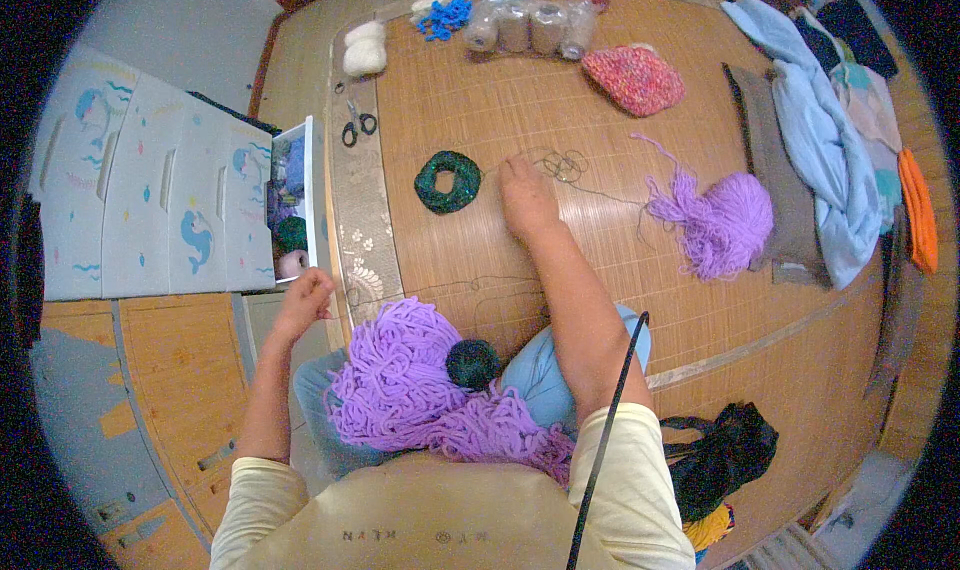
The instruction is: Working with yarn and thread to create a crocheted item.
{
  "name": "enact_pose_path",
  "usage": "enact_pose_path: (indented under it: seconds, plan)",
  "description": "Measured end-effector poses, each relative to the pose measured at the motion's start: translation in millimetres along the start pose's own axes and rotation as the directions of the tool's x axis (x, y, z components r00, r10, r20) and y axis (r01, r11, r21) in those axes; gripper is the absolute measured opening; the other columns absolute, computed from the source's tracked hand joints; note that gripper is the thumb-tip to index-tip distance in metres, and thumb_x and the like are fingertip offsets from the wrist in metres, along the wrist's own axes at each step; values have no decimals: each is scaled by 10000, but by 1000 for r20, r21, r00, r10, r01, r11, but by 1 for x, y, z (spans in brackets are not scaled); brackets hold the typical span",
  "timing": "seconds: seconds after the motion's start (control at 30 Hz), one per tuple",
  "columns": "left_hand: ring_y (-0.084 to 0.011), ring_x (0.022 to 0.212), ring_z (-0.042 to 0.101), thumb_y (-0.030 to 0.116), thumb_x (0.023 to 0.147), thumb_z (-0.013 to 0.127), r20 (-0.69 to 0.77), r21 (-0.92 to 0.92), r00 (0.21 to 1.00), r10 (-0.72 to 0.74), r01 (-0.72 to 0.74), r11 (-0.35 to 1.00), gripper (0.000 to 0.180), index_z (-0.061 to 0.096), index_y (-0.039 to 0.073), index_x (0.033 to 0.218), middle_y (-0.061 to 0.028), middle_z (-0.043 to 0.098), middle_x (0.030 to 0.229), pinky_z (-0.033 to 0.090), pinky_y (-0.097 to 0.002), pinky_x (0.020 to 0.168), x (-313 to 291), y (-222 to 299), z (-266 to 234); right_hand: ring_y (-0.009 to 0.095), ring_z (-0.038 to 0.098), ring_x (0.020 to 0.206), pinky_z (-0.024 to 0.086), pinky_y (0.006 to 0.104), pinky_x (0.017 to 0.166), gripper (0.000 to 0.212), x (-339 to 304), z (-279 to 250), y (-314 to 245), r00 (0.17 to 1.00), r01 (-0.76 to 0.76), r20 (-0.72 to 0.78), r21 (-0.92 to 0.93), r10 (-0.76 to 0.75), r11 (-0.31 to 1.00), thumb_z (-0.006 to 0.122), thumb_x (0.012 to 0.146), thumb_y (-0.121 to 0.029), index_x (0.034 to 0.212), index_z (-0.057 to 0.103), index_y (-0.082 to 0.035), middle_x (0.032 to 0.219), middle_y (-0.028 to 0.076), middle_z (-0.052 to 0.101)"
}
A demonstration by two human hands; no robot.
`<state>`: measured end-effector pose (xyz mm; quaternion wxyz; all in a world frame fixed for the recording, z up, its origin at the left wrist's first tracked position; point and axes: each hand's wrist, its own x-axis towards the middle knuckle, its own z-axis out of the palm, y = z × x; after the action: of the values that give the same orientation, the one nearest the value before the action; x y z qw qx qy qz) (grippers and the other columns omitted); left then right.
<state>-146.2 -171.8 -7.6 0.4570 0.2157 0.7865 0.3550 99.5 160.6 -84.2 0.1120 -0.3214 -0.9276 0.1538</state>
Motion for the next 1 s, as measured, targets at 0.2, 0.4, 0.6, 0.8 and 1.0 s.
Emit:
enact_pose_path:
  seconds: [0.2, 0.4, 0.6, 0.8, 1.0]
  plan:
    - [-51, 571, 427, 265, 937, 588, -264, -112, 963, -56, 27, 993, 120, 539, 155, 942, 58, 431, 677, 471, -250, 524, 0, -41, -50, 308, 397, 1307, 348, 427, 1060, 469, 2, -9, 9, 982, -176, 53, -75, 181, 981, 524, 874, -153, 1321, 451, -31, 1408, 148, 425]
    - [-52, 500, 384, 245, 949, 571, -452, -338, 882, -136, -28, 941, 117, 530, 142, 985, 43, 421, 644, 467, -242, 505, -3, -65, -91, 285, 321, 1363, 290, 482, 1087, 502, 1, -12, 15, 968, -246, 8, -169, 251, 954, 528, 899, -221, 1356, 419, -43, 1451, 114, 382]
    - [-68, 462, 362, 274, 964, 535, -728, -540, 633, -263, -293, 789, 153, 495, 157, 1054, 39, 412, 635, 477, -242, 521, -8, -98, -125, 275, 317, 1371, 277, 496, 1090, 472, -1, -4, 20, 967, -254, -39, -200, 252, 946, 496, 904, -199, 1344, 435, -40, 1456, 108, 379]
    - [-112, 485, 422, 322, 959, 496, -757, -652, 379, -533, -373, 661, 201, 485, 122, 946, -1, 435, 632, 479, -255, 505, -33, -226, -194, 285, 260, 1399, 264, 483, 1113, 589, 3, -15, 14, 956, -270, 53, -227, 289, 936, 569, 884, -200, 1404, 344, -41, 1491, 115, 314]
    - [-133, 557, 404, 222, 959, 462, -324, -503, 929, -179, -8, 864, 252, 470, 92, 743, -14, 424, 632, 422, -279, 519, -87, -285, -271, 276, 247, 1403, 234, 491, 1124, 576, 4, -8, 17, 952, -284, 45, -226, 302, 932, 548, 894, -207, 1407, 340, -49, 1494, 111, 306]
